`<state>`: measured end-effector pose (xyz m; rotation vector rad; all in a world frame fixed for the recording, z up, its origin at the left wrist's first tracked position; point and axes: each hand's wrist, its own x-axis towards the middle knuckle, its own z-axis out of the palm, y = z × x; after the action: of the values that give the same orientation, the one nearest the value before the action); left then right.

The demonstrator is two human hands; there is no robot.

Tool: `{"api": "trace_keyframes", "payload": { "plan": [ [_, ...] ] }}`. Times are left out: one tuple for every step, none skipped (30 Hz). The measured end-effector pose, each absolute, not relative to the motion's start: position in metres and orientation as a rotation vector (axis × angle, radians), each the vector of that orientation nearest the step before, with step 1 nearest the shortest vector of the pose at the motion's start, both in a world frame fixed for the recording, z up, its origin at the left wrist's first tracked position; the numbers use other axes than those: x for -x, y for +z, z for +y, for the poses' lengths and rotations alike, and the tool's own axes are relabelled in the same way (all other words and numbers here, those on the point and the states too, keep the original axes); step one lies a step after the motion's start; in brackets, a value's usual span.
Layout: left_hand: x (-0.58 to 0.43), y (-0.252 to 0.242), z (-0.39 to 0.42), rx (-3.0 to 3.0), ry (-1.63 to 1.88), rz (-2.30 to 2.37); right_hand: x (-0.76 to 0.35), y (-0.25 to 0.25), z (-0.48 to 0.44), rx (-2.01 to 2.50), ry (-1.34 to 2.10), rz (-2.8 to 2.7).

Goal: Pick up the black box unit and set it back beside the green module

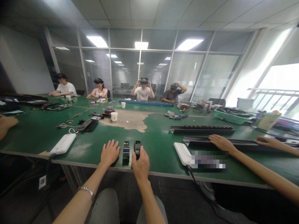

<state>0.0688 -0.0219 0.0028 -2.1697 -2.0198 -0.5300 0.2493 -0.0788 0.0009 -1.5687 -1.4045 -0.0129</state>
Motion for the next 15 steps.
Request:
{"api": "trace_keyframes", "payload": {
  "plan": [
    [-0.068, 0.003, -0.021, 2.171, -0.532, -2.027, -0.249, 0.007, -0.079, 1.564, 0.028, -1.373],
    [-0.068, 0.004, -0.021, 2.173, -0.532, -2.036, -0.248, 0.015, -0.08, 1.554, 0.062, -1.342],
    [-0.068, 0.005, -0.02, 2.174, -0.53, -2.045, -0.246, 0.023, -0.081, 1.542, 0.084, -1.313],
    [-0.068, 0.005, -0.02, 2.176, -0.529, -2.05, -0.242, 0.03, -0.082, 1.513, 0.094, -1.312],
    [-0.068, 0.005, -0.02, 2.178, -0.53, -2.053, -0.238, 0.038, -0.082, 1.484, 0.105, -1.326],
    [-0.068, 0.005, -0.02, 2.179, -0.534, -2.051, -0.233, 0.044, -0.083, 1.464, 0.113, -1.35],
    [-0.068, 0.006, -0.021, 2.18, -0.542, -2.045, -0.227, 0.049, -0.084, 1.445, 0.115, -1.381],
    [-0.068, 0.006, -0.021, 2.181, -0.55, -2.037, -0.221, 0.053, -0.084, 1.435, 0.109, -1.409],
    [-0.068, 0.007, -0.022, 2.179, -0.557, -2.032, -0.215, 0.054, -0.084, 1.432, 0.1, -1.436],
    [-0.068, 0.007, -0.022, 2.179, -0.56, -2.029, -0.209, 0.055, -0.084, 1.436, 0.09, -1.458],
    [-0.067, 0.008, -0.023, 2.178, -0.561, -2.031, -0.204, 0.054, -0.083, 1.445, 0.079, -1.475],
    [-0.067, 0.008, -0.024, 2.18, -0.56, -2.033, -0.2, 0.053, -0.082, 1.457, 0.07, -1.487],
    [-0.067, 0.009, -0.024, 2.183, -0.559, -2.036, -0.197, 0.051, -0.081, 1.467, 0.06, -1.497],
    [-0.067, 0.009, -0.025, 2.186, -0.559, -2.037, -0.194, 0.05, -0.08, 1.476, 0.049, -1.504],
    [-0.066, 0.01, -0.025, 2.189, -0.562, -2.034, -0.192, 0.048, -0.079, 1.484, 0.036, -1.513]
  ]
}}
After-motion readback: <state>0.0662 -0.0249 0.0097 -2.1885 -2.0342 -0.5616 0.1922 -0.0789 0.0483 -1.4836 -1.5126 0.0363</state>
